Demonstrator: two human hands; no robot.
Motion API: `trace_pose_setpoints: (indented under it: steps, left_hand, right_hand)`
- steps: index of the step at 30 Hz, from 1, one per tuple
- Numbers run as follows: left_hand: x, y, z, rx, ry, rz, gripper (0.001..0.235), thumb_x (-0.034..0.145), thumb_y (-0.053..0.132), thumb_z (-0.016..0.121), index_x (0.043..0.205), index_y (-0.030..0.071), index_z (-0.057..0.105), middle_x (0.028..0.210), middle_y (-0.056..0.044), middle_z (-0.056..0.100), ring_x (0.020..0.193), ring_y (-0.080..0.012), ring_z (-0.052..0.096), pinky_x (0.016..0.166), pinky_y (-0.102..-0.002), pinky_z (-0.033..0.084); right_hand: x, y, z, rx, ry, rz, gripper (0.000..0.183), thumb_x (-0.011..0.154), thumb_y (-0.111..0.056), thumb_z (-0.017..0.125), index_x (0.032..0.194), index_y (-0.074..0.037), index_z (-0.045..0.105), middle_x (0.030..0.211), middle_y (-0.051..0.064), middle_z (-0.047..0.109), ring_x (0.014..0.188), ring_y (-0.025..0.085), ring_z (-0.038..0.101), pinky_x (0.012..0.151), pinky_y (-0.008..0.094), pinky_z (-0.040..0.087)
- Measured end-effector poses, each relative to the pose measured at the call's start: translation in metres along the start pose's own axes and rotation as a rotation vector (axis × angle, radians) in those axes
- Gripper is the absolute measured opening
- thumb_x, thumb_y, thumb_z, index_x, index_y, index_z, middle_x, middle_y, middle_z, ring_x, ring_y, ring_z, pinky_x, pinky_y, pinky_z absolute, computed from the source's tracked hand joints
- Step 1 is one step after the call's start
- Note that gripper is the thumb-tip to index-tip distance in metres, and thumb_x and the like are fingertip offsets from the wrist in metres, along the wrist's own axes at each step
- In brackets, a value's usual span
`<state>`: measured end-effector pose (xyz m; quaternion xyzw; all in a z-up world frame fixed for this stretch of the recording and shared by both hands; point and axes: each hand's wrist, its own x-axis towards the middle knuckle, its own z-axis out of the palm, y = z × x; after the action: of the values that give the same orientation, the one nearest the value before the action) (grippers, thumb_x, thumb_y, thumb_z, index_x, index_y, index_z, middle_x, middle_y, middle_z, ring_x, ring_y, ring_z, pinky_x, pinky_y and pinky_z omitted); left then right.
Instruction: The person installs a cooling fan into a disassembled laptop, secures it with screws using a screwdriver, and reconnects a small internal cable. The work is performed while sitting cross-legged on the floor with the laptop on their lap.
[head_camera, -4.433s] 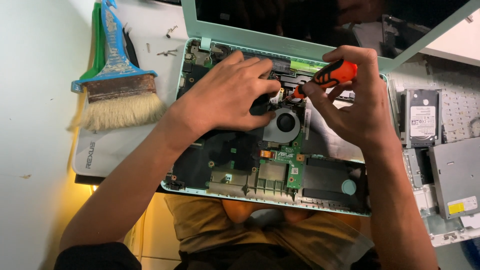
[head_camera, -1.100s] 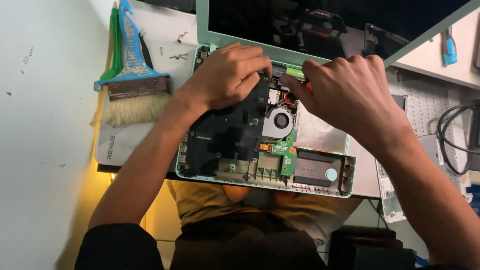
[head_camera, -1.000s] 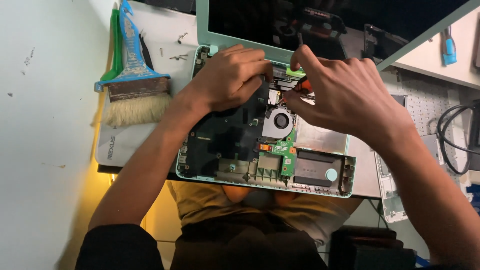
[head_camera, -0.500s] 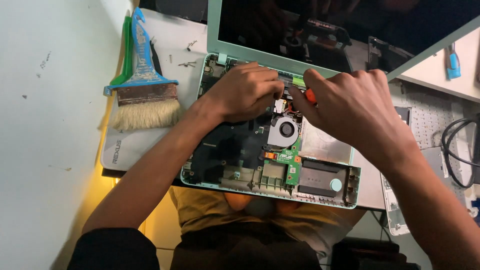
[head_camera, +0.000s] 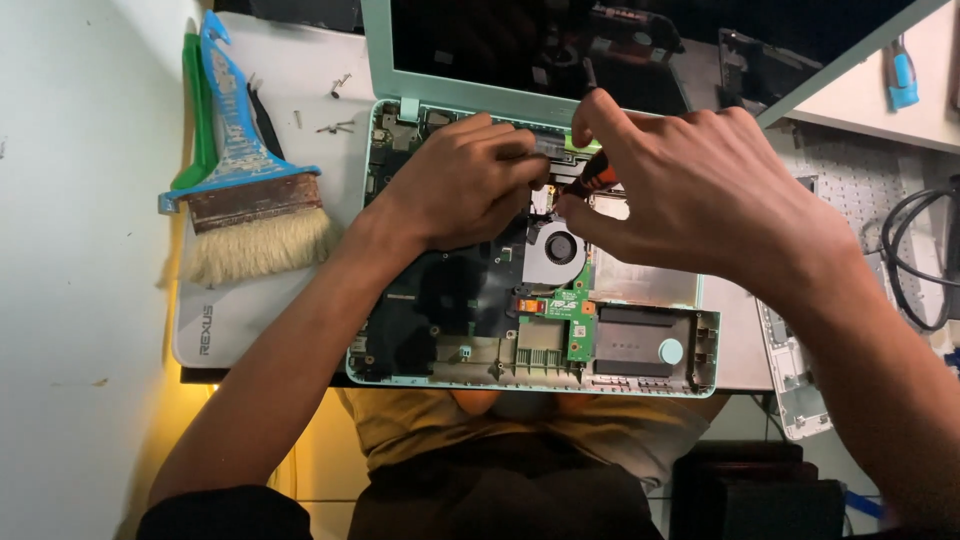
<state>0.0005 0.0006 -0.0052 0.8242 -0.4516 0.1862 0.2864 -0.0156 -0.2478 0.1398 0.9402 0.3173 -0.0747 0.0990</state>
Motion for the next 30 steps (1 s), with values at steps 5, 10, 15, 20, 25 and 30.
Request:
trace_pose_setpoints:
  steps: [5,10,15,20,25,30]
  left_hand:
    - [0.004,0.003,-0.004,-0.071,0.01,-0.013,0.004,0.101,0.009,0.081,0.103,0.006,0.079,0.098,-0.008,0.067,0.081,-0.0281,0.064,0.085,-0.043,0.054]
    - [0.001,0.001,-0.003,-0.056,0.013,0.003,0.006,0.101,0.011,0.08,0.105,0.009,0.075,0.105,-0.006,0.065,0.086,-0.0282,0.065,0.086,-0.044,0.053]
    - [0.002,0.0,-0.002,0.012,0.04,0.007,0.003,0.103,0.009,0.08,0.1,0.008,0.079,0.099,-0.007,0.065,0.083,-0.0275,0.064,0.085,-0.042,0.054]
    - [0.001,-0.002,-0.001,0.034,0.056,0.009,0.001,0.104,0.009,0.079,0.103,0.009,0.079,0.1,-0.006,0.068,0.083,-0.0273,0.065,0.084,-0.042,0.054]
    - [0.002,0.0,-0.005,0.019,0.052,0.022,0.006,0.104,0.01,0.08,0.099,0.008,0.076,0.1,-0.007,0.063,0.08,-0.0271,0.06,0.081,-0.042,0.052]
    - [0.002,0.001,-0.004,-0.006,0.03,0.003,0.015,0.11,0.009,0.079,0.095,0.006,0.08,0.1,-0.007,0.064,0.081,-0.0273,0.06,0.081,-0.042,0.052]
  right_hand:
    - [-0.002,-0.001,0.009,-0.122,0.017,0.012,0.059,0.135,-0.057,0.065,0.101,-0.01,0.074,0.047,-0.003,0.06,0.032,0.014,0.044,0.05,0.033,0.035]
    - [-0.002,-0.001,0.01,-0.078,0.076,-0.011,0.079,0.112,-0.075,0.077,0.141,-0.003,0.067,0.087,0.006,0.09,0.039,0.02,0.064,0.057,0.041,0.045]
    - [-0.012,-0.003,0.007,-0.215,0.051,-0.01,0.047,0.136,-0.052,0.064,0.126,-0.006,0.069,0.051,-0.005,0.067,0.033,0.012,0.052,0.051,0.032,0.042]
    - [-0.01,-0.003,0.005,-0.233,0.068,0.023,0.073,0.131,-0.079,0.063,0.112,-0.008,0.073,0.075,0.004,0.078,0.033,0.016,0.057,0.049,0.032,0.039]
    - [-0.002,-0.001,0.003,-0.047,0.011,-0.112,0.031,0.124,-0.035,0.073,0.117,-0.006,0.065,0.076,0.006,0.078,0.033,0.017,0.054,0.033,0.033,0.035]
    - [-0.002,-0.009,-0.018,-0.109,-0.044,-0.177,0.027,0.118,-0.029,0.069,0.142,-0.02,0.079,0.112,0.009,0.079,0.055,0.017,0.076,0.031,0.031,0.053]
